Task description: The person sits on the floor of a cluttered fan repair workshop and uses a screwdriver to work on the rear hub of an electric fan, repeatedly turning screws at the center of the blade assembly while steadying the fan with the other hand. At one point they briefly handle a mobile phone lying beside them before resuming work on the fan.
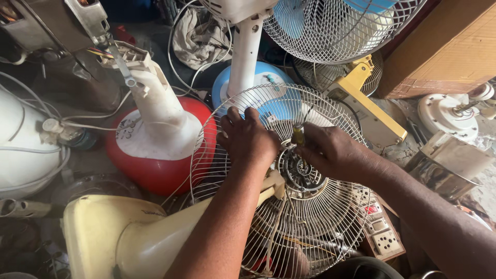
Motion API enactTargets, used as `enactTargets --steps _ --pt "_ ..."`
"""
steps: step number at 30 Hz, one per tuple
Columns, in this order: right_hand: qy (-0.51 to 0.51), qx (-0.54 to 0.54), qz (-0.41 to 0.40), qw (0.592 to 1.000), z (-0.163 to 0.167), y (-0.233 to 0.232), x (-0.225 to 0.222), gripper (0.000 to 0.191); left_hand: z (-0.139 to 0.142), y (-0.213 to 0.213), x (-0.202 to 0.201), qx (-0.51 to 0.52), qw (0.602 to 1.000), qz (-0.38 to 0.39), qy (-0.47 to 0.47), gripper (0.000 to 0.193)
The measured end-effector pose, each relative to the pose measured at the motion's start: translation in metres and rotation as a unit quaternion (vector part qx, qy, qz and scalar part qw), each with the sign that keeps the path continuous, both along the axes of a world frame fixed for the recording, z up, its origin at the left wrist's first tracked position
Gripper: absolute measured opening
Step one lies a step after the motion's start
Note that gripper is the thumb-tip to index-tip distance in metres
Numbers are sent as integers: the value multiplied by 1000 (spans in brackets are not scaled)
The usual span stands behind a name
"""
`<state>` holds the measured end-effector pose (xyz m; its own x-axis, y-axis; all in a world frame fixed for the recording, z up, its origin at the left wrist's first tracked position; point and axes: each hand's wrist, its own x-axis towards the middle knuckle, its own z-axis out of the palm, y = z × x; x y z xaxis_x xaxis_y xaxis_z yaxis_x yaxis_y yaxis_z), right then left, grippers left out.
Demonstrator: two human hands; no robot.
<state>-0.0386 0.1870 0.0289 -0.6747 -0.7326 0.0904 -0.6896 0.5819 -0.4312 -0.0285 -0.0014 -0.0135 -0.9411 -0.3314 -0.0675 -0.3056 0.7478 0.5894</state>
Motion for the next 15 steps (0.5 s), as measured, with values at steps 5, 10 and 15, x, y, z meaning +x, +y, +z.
enactTargets --steps 5,10,15 --pt "4 8 28 1000 4 -9 2 19 -3 0 -2 2 1000 0 -2 66" --pt "-34 144 25 989 9 -29 5 16 -14 -1 -3 -22 999 3 26 60" --pt "-14 101 114 988 14 -25 15 16 -24 -7 -9 32 994 56 92 39"
